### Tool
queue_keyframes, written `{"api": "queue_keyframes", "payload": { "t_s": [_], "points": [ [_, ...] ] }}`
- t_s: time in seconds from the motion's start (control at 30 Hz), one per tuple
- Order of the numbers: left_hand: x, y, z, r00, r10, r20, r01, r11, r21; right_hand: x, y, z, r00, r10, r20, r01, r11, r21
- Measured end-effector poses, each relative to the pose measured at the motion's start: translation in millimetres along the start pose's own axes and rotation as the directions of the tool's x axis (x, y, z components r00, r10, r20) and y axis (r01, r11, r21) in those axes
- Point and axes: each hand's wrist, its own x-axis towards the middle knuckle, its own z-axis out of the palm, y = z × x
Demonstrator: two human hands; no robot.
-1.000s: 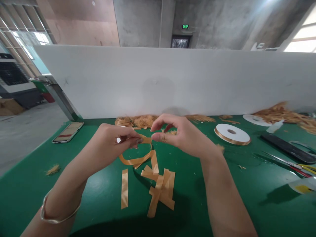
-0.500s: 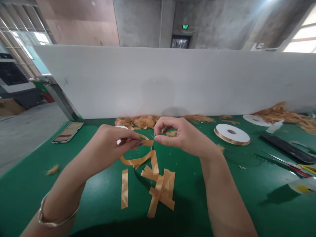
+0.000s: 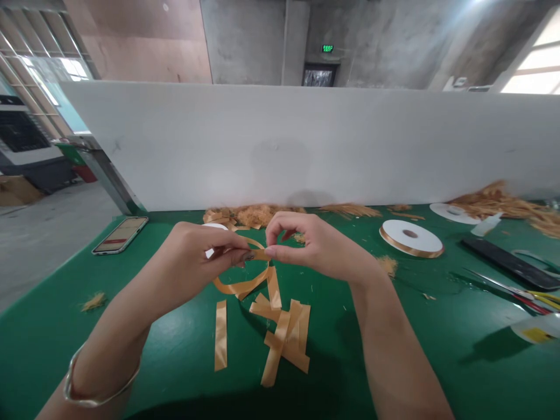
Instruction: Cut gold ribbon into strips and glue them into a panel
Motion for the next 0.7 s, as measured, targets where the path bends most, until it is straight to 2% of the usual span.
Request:
{"api": "queue_keyframes", "payload": {
  "t_s": [0.2, 0.5, 0.7],
  "points": [
    [-0.5, 0.4, 1.0, 1.0, 0.005, 0.014, -0.005, 1.0, -0.014, -2.8, 2.3, -3.8, 1.0, -0.014, -0.023, 0.013, 1.0, -0.01],
    [-1.5, -1.3, -0.9, 1.0, -0.02, 0.002, 0.02, 1.0, -0.021, -14.0, 5.2, -14.7, 0.989, 0.028, -0.148, -0.019, 0.998, 0.066],
    [-1.0, 1.0, 0.0, 1.0, -0.008, 0.007, 0.008, 1.0, 0.006, -4.2, 1.9, -6.0, 1.0, 0.013, -0.021, -0.013, 1.0, -0.003]
  ]
}}
